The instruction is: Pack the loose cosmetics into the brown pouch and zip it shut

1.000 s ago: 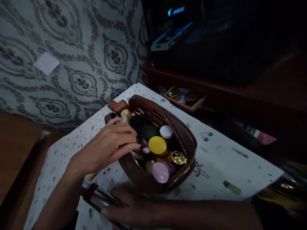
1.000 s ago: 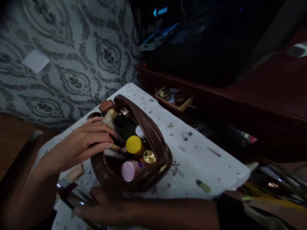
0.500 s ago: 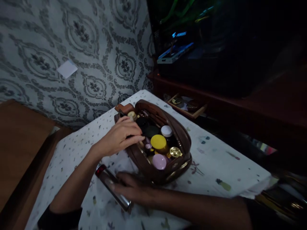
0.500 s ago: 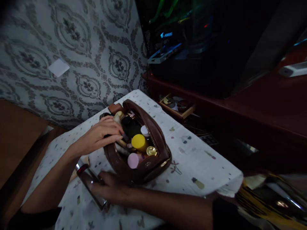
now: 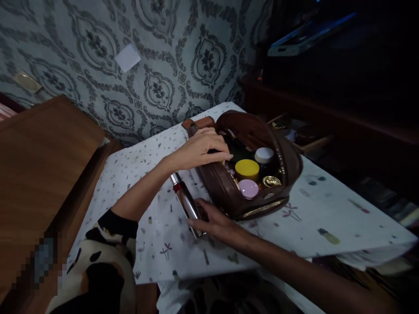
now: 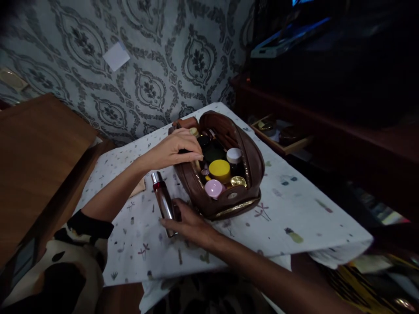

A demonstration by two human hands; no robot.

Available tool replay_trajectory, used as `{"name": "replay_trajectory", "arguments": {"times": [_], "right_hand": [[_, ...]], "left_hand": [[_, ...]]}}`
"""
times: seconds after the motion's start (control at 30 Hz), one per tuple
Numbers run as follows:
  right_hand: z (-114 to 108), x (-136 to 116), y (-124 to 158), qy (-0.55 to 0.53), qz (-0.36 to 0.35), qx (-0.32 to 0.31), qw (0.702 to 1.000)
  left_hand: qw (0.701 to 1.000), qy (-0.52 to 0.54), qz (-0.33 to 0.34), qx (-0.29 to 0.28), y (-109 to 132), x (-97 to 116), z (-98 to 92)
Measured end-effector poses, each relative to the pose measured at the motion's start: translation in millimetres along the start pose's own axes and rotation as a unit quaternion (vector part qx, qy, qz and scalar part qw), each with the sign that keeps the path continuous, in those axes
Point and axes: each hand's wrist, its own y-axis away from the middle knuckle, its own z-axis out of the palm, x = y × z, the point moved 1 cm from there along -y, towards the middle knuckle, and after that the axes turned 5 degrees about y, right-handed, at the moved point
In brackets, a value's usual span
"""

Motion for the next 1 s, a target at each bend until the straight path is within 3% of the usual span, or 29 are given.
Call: {"name": "replay_trajectory", "arguments": {"times": [0.27, 0.4, 0.63, 0.87, 1.0], "right_hand": [[1.1, -13.8, 5.5, 0.098, -0.006, 0.014, 0.995], [1.9, -13.3, 5.8, 0.139, -0.011, 0.041, 0.989], [0.0, -19.9, 12.1, 0.154, 0.010, 0.028, 0.988], [-1.4, -25.5, 18.4, 0.160, 0.012, 0.016, 0.987], [-1.2, -29.2, 20.1, 0.177, 0.011, 0.014, 0.984]], "left_hand": [[1.000, 0.002, 0.007, 0.012, -0.2, -4.2, 0.8], [1.000, -0.002, 0.005, -0.008, -0.6, -2.2, -2.1], [1.000, 0.004, 0.013, -0.018, -0.6, 1.4, -6.3], [0.996, 0.021, -0.010, -0.086, -3.2, 6.2, -16.6], [0.997, 0.023, -0.004, -0.080, -3.9, 5.5, -15.9]]}}
